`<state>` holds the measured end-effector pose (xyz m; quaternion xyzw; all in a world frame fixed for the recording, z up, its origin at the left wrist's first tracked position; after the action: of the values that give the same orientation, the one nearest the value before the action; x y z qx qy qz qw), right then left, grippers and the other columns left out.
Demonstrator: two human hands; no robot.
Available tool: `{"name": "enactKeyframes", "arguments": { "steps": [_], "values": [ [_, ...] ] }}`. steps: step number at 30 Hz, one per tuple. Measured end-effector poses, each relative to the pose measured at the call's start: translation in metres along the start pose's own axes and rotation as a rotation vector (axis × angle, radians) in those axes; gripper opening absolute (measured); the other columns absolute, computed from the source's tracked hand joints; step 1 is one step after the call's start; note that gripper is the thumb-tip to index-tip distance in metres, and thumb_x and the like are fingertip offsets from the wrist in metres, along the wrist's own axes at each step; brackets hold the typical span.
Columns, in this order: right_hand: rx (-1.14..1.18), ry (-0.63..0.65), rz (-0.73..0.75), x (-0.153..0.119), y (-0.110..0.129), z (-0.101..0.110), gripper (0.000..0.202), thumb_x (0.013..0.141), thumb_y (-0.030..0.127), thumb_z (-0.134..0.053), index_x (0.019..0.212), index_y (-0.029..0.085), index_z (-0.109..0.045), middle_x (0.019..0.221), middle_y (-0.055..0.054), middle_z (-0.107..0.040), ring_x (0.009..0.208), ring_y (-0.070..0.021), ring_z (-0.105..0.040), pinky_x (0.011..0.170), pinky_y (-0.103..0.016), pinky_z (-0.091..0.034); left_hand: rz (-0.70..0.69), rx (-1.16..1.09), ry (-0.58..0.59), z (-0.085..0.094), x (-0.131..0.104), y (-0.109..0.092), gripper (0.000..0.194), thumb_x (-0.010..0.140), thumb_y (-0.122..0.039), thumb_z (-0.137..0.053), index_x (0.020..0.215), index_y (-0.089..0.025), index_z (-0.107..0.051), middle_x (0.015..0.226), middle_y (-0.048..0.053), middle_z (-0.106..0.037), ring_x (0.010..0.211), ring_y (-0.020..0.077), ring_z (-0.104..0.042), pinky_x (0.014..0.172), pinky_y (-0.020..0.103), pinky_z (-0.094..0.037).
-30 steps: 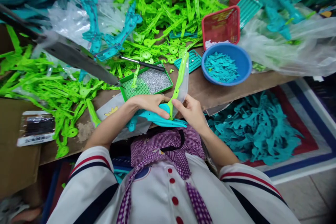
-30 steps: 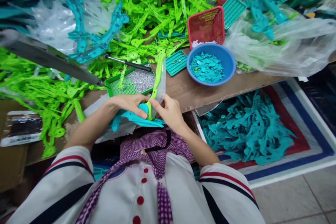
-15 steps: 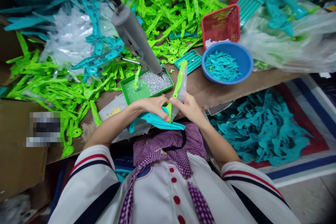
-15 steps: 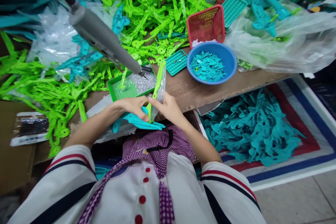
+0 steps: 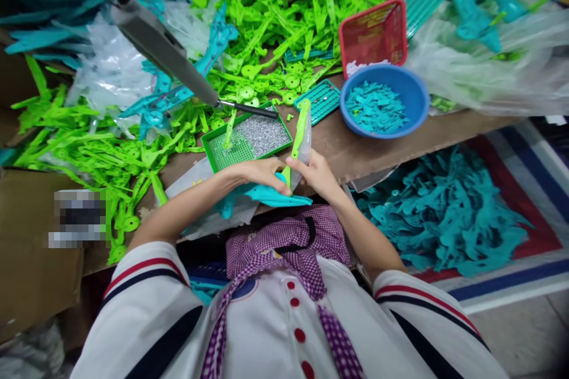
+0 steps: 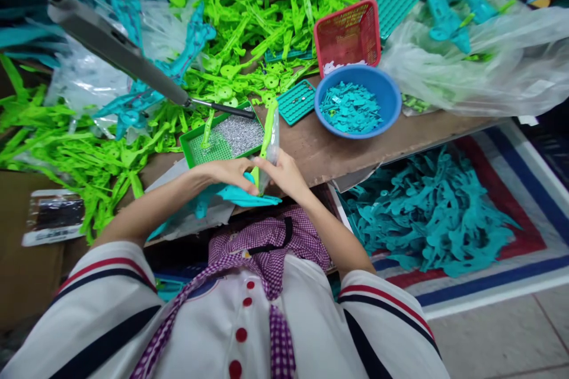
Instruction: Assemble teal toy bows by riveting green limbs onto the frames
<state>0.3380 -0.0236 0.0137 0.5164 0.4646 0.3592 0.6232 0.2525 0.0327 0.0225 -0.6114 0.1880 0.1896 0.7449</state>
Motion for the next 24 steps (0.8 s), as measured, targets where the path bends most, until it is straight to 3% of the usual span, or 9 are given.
{"name": "enactKeyframes", "arguments": {
  "steps": [3, 5, 9, 12, 14, 17, 19, 21, 24],
  "values": [
    [0.081, -0.003, -0.092, 0.006, -0.024, 0.003, 0.054, 0.073, 0.072, -0.069, 0.088, 0.022, -0.053, 0.060, 0.005, -0.053, 0.045, -0.0091, -0.046, 0.041, -0.025, -0.035, -0.027, 0.133, -0.155, 0.008, -0.011, -0.001, 0.068, 0.064, -0.050, -0.085, 0.120, -0.016, -0.066, 0.123, 0.011, -0.069, 0.112, 0.0293, -0.065, 0.098, 0.045, -0.051],
    [0.089, 0.003, -0.110, 0.004, -0.028, 0.004, 0.054, 0.073, 0.071, -0.069, 0.090, 0.023, -0.053, 0.060, 0.005, -0.054, 0.044, -0.0090, -0.047, 0.039, -0.025, -0.035, -0.095, 0.171, -0.353, 0.003, -0.034, -0.009, 0.068, 0.066, -0.049, -0.085, 0.124, -0.020, -0.063, 0.125, 0.011, -0.067, 0.115, 0.0292, -0.064, 0.097, 0.046, -0.052],
    [0.081, 0.028, -0.100, -0.006, -0.017, 0.004, 0.047, 0.078, 0.066, -0.067, 0.092, 0.023, -0.055, 0.062, 0.004, -0.056, 0.045, -0.0092, -0.047, 0.040, -0.026, -0.037, -0.152, 0.056, -0.790, -0.039, -0.100, -0.010, 0.028, 0.085, -0.043, -0.071, 0.104, -0.023, -0.062, 0.098, 0.006, -0.070, 0.090, 0.0209, -0.068, 0.083, 0.041, -0.057],
    [0.055, 0.033, -0.084, -0.009, -0.008, 0.004, 0.047, 0.081, 0.066, -0.066, 0.096, 0.023, -0.058, 0.068, 0.003, -0.059, 0.048, -0.0095, -0.050, 0.043, -0.027, -0.040, -0.064, -0.276, -0.537, -0.110, -0.100, 0.015, 0.035, 0.086, -0.050, -0.068, 0.105, -0.022, -0.058, 0.089, 0.006, -0.070, 0.072, 0.0169, -0.068, 0.065, 0.034, -0.057],
    [0.022, 0.033, -0.084, -0.008, -0.007, 0.004, 0.048, 0.080, 0.066, -0.067, 0.098, 0.023, -0.058, 0.070, 0.002, -0.060, 0.050, -0.0098, -0.051, 0.045, -0.028, -0.042, -0.013, -0.303, -0.626, -0.123, -0.103, 0.029, 0.035, 0.088, -0.052, -0.065, 0.104, -0.023, -0.057, 0.085, 0.004, -0.068, 0.069, 0.0167, -0.067, 0.063, 0.033, -0.057],
    [-0.005, 0.057, -0.121, -0.006, -0.013, 0.002, 0.048, 0.080, 0.068, -0.065, 0.095, 0.023, -0.056, 0.068, 0.002, -0.059, 0.049, -0.0100, -0.050, 0.044, -0.028, -0.041, -0.113, 0.105, -1.032, -0.096, -0.123, 0.016, 0.036, 0.084, -0.049, -0.073, 0.106, -0.025, -0.058, 0.093, 0.004, -0.068, 0.089, 0.0223, -0.069, 0.081, 0.042, -0.059],
    [-0.002, 0.082, -0.136, -0.007, -0.017, 0.001, 0.048, 0.080, 0.068, -0.064, 0.095, 0.023, -0.055, 0.069, 0.002, -0.059, 0.051, -0.0109, -0.051, 0.046, -0.029, -0.042, -0.188, 0.446, -1.136, -0.079, -0.124, -0.005, 0.063, 0.073, -0.052, -0.083, 0.124, -0.025, -0.056, 0.119, 0.011, -0.066, 0.118, 0.0318, -0.063, 0.101, 0.053, -0.050],
    [-0.012, 0.086, -0.101, -0.007, -0.015, 0.003, 0.048, 0.078, 0.065, -0.069, 0.097, 0.023, -0.055, 0.077, 0.001, -0.061, 0.062, -0.0134, -0.056, 0.055, -0.031, -0.047, -0.179, 0.626, -1.041, -0.062, -0.108, -0.011, 0.092, 0.069, -0.054, -0.086, 0.144, -0.022, -0.044, 0.140, 0.018, -0.055, 0.134, 0.0381, -0.051, 0.110, 0.057, -0.041],
    [-0.051, 0.082, -0.041, -0.007, -0.012, 0.007, 0.048, 0.072, 0.059, -0.076, 0.097, 0.023, -0.055, 0.088, -0.001, -0.062, 0.080, -0.0169, -0.058, 0.071, -0.034, -0.050, -0.161, 0.633, -0.838, -0.044, -0.082, -0.006, 0.094, 0.071, -0.050, -0.086, 0.148, -0.023, -0.039, 0.140, 0.017, -0.056, 0.129, 0.0356, -0.055, 0.106, 0.052, -0.044]
  ]
}}
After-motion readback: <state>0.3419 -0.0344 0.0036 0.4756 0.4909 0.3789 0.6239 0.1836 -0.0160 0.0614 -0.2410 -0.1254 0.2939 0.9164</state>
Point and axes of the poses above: each hand's wrist, its own x-axis towards the middle knuckle, its own z-axis out of the back of the hand, y = z × x, the point moved 9 cm from there along x, towards the middle knuckle
